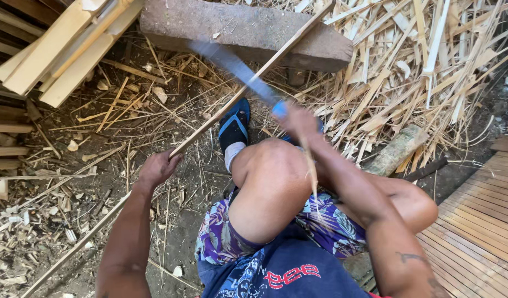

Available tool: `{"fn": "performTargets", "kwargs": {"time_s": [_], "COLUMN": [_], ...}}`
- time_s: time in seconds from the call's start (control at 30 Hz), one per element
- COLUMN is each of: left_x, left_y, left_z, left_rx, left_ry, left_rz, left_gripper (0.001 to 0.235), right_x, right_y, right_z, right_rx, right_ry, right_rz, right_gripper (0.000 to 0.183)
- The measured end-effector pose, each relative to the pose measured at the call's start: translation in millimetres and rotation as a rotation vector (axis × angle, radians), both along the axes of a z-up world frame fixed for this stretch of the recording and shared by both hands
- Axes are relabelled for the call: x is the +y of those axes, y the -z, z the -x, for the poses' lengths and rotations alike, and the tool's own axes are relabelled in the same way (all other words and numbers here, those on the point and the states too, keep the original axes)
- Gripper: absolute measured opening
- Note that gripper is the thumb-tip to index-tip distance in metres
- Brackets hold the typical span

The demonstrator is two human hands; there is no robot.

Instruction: The person sits on the ground and uses a machete to shave thin strips from a long piece of wood. They hold the wood steady with their left hand and repeatedly strike it with the machete in their right hand, creating a pile of wood shavings.

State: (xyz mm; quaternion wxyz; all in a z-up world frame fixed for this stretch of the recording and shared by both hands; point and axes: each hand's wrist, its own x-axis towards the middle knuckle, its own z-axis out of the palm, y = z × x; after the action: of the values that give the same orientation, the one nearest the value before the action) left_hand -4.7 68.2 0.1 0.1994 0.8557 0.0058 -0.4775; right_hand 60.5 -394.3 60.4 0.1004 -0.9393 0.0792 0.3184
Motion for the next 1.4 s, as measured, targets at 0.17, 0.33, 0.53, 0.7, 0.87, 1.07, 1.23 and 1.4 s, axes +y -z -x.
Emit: {"fn": "performTargets", "kwargs": {"time_s": [0.17,0.33,0.53,0.7,0.87,1.07,1.23,1.4], "left_x": [-2.4,-4.8,-61.0,-175.5,-201.4,-185.5,-180.4,-187.9], "left_y": [-4.6,-15.0,-6.8,52.8,100.3,65.6,-35.7,-165.0], "left_z": [-4.9,-9.7,12.9,-4.0,-42.9,-22.3,-23.0,-51.6], "left_rx": [-0.012,0.069,-0.895,0.075,0.277,0.241,-0.048,-0.618], "left_ry": [0.015,-0.028,-0.090,-1.091,-2.046,-1.753,-1.405,-1.077], "left_rz": [0.001,-0.017,0.182,0.973,1.503,1.738,1.818,1.655], "left_gripper": [0.058,0.060,0.038,0.040,0.039,0.044,0.054,0.068], "right_x": [5.9,-158.0,-201.3,-119.4,-81.9,-93.7,-95.2,-87.6], "right_y": [8.7,-66.9,-138.4,-104.3,-94.1,-104.3,-130.6,-167.7], "right_z": [1.3,-91.9,-87.2,-79.1,-81.7,-103.3,-127.7,-142.8], "right_rx": [-0.011,-0.352,-0.440,-0.240,-0.345,-0.401,-0.409,-0.447], "right_ry": [-0.244,0.582,0.350,0.254,0.004,0.018,0.079,0.107], "right_rz": [-0.034,0.068,0.144,0.108,0.175,0.154,0.106,0.136], "right_gripper": [0.060,0.049,0.035,0.040,0.047,0.036,0.030,0.044]}}
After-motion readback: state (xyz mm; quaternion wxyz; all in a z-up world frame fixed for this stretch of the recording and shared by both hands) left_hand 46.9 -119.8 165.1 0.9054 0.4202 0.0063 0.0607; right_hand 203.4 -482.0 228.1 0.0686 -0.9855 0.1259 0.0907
